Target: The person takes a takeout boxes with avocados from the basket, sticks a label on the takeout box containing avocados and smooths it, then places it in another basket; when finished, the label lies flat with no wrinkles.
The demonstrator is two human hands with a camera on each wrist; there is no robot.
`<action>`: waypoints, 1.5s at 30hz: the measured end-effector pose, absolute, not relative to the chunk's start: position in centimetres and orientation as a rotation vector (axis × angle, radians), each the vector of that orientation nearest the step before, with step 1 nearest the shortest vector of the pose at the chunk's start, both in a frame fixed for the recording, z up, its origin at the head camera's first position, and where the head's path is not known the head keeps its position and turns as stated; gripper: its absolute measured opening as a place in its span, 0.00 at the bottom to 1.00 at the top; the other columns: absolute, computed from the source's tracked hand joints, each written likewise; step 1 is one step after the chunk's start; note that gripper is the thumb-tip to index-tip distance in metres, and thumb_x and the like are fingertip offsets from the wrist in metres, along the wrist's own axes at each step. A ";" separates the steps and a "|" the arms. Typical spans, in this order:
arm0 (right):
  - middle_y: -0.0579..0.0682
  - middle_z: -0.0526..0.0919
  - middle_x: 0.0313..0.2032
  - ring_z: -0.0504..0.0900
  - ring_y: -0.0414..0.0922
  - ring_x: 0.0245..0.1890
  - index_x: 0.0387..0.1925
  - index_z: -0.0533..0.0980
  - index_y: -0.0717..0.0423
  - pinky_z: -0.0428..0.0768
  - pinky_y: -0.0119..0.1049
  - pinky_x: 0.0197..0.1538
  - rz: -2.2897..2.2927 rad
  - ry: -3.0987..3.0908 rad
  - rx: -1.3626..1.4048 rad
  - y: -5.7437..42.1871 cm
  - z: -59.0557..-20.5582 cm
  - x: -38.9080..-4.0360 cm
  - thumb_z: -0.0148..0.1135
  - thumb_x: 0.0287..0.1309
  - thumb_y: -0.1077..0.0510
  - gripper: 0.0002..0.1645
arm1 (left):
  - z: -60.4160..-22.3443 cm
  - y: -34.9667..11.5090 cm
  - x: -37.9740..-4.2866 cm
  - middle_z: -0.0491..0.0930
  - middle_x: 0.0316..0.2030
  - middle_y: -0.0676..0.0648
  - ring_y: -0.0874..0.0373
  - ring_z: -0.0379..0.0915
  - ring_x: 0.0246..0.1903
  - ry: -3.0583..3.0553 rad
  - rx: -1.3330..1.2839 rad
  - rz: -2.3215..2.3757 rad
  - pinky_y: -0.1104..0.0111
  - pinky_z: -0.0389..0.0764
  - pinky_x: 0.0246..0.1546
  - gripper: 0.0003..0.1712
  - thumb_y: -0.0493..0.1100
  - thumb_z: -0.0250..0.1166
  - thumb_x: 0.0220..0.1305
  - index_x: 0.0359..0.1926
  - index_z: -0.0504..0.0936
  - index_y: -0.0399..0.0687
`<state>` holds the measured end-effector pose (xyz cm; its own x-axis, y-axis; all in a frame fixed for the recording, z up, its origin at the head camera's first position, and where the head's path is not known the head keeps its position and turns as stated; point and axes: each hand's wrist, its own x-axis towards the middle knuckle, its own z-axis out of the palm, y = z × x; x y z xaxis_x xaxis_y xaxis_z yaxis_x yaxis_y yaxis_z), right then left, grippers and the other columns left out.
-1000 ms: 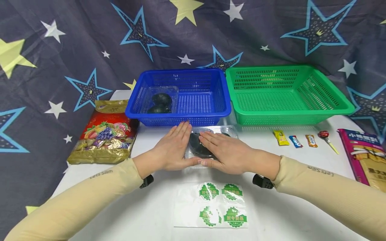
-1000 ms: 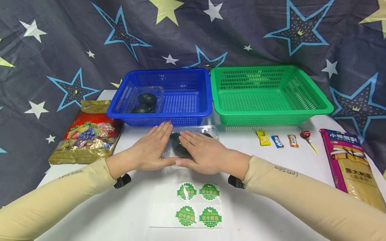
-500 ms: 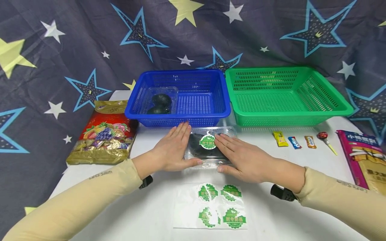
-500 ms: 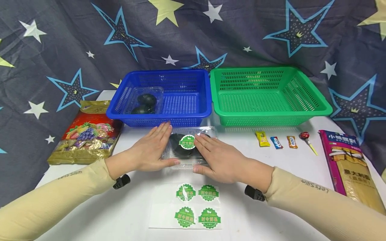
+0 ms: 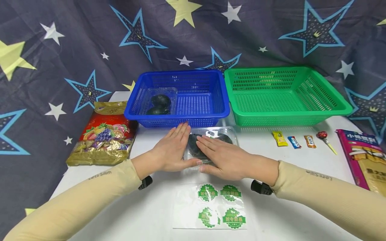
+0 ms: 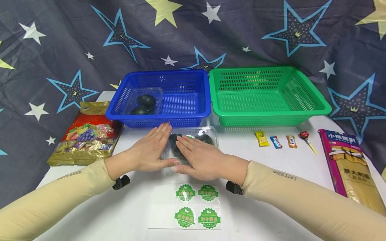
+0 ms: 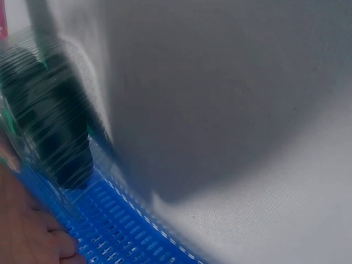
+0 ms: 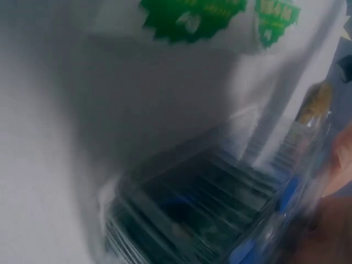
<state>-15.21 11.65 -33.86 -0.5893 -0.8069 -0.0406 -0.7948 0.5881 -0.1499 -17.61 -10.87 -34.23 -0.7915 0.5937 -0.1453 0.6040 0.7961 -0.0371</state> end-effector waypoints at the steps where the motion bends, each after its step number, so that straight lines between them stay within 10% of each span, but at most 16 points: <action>1: 0.58 0.48 0.73 0.45 0.51 0.73 0.72 0.50 0.64 0.50 0.45 0.72 -0.177 2.703 -1.372 11.7 -33.8 -15.2 0.32 0.68 0.31 0.48 | -34.2 -10.9 -17.6 0.35 0.73 0.34 0.44 0.32 0.73 2.856 0.956 -0.120 0.55 0.42 0.71 0.67 0.84 0.31 0.54 0.73 0.38 0.32; 16: 0.54 0.51 0.73 0.47 0.49 0.73 0.72 0.53 0.61 0.54 0.47 0.71 -0.130 2.758 -1.387 16.2 -33.7 -14.1 0.45 0.67 0.36 0.44 | -34.2 -10.8 -17.7 0.36 0.73 0.34 0.44 0.32 0.73 2.864 0.951 -0.104 0.56 0.42 0.71 0.67 0.83 0.35 0.54 0.73 0.38 0.32; 45: 0.58 0.49 0.73 0.47 0.52 0.73 0.72 0.51 0.63 0.51 0.47 0.72 -0.033 2.735 -1.337 11.6 -33.3 -17.0 0.31 0.66 0.28 0.50 | -34.2 -10.9 -17.6 0.34 0.73 0.34 0.45 0.30 0.73 2.845 0.943 -0.115 0.55 0.42 0.71 0.66 0.83 0.33 0.54 0.73 0.38 0.33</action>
<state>-17.01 11.59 -33.31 -0.6107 -0.7881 -0.0774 -0.7860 0.6151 -0.0618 -17.62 -10.94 -34.19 -0.7932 0.5881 -0.1580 0.5989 0.8003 -0.0276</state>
